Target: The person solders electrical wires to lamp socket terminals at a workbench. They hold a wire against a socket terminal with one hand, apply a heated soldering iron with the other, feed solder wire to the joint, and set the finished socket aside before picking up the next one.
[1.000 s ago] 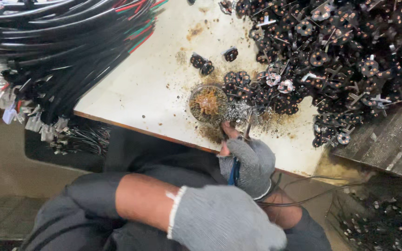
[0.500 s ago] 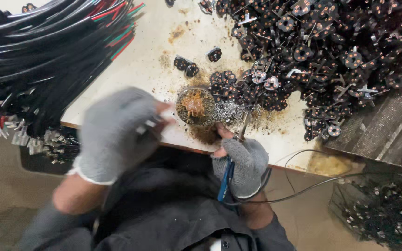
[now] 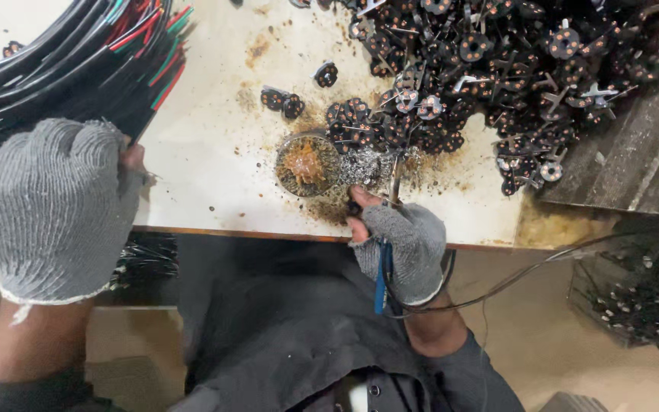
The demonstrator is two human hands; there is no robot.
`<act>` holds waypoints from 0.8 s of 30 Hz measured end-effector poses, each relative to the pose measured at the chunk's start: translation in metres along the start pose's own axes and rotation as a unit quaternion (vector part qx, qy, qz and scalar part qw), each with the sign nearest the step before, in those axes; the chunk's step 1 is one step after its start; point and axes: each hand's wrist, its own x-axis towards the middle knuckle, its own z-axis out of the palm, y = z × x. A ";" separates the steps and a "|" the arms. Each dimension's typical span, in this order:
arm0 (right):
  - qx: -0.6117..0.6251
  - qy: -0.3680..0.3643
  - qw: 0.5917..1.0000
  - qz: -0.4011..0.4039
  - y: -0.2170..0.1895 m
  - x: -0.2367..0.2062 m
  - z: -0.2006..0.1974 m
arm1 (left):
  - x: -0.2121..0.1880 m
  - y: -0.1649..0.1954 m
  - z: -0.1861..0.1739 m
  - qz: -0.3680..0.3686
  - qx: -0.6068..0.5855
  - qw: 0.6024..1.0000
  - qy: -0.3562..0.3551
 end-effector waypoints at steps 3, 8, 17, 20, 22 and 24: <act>0.000 0.004 1.000 0.008 0.001 -0.001 0.002 | -0.001 0.002 0.006 -0.010 0.013 1.000 0.009; 0.027 0.028 0.998 -0.040 0.003 -0.004 0.001 | -0.013 0.003 -0.008 -0.005 -0.133 0.990 0.042; 0.214 -0.031 0.975 0.050 -0.013 -0.014 -0.021 | -0.019 0.075 0.005 0.050 -0.611 0.775 -0.153; 0.281 -0.050 0.937 0.200 -0.024 -0.015 -0.027 | -0.019 0.101 0.022 0.057 -0.637 0.748 -0.179; 0.256 -0.060 0.940 0.218 -0.025 -0.013 -0.030 | -0.019 0.104 0.025 0.068 -0.637 0.741 -0.199; 0.255 -0.061 0.942 0.209 -0.024 -0.011 -0.029 | -0.018 0.101 0.022 0.089 -0.624 0.740 -0.234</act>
